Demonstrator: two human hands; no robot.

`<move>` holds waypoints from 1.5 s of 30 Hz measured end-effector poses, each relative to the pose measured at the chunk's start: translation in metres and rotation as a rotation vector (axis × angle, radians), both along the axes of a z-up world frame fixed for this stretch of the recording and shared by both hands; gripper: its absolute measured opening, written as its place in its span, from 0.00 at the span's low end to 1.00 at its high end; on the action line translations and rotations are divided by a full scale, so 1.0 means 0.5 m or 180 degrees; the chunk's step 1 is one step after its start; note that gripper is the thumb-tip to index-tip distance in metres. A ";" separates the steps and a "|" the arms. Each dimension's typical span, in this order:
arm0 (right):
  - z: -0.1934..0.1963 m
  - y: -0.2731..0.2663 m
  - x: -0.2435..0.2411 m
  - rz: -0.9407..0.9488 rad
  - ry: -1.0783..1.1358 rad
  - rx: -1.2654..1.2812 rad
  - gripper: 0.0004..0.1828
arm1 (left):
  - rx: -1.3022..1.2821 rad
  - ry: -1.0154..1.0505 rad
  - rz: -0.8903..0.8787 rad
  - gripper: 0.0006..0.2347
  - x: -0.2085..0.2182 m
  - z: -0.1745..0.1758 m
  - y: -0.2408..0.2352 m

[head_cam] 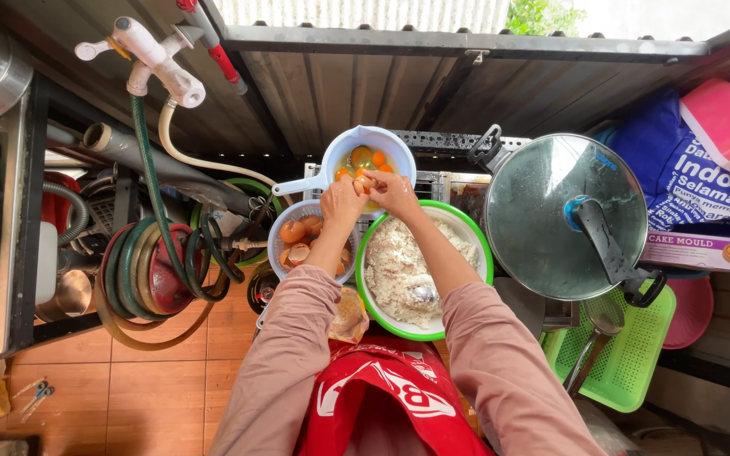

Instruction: The person is cracking multiple eggs into a bowl as part of a food preparation process.

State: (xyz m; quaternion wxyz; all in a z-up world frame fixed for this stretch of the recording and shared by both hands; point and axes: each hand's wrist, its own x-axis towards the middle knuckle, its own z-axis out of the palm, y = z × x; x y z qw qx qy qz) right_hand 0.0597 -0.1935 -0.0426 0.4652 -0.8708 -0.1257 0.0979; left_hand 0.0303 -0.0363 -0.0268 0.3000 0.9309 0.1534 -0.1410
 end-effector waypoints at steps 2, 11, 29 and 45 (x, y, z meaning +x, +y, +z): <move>-0.007 -0.002 -0.001 0.0019 -0.0096 -0.0030 0.28 | -0.0003 -0.0012 -0.0039 0.15 -0.005 0.036 -0.003; 0.000 -0.003 -0.003 0.0280 -0.1296 -0.0176 0.28 | 0.0187 -0.0683 -0.0225 0.10 -0.016 0.046 0.008; 0.145 0.019 -0.070 -0.0021 -0.1825 -0.0216 0.27 | -0.0131 -0.1111 -0.0316 0.13 -0.055 0.167 0.028; 0.118 0.148 -0.182 0.0847 -0.0627 0.0160 0.24 | -0.0146 0.0276 0.0324 0.20 -0.238 0.179 0.192</move>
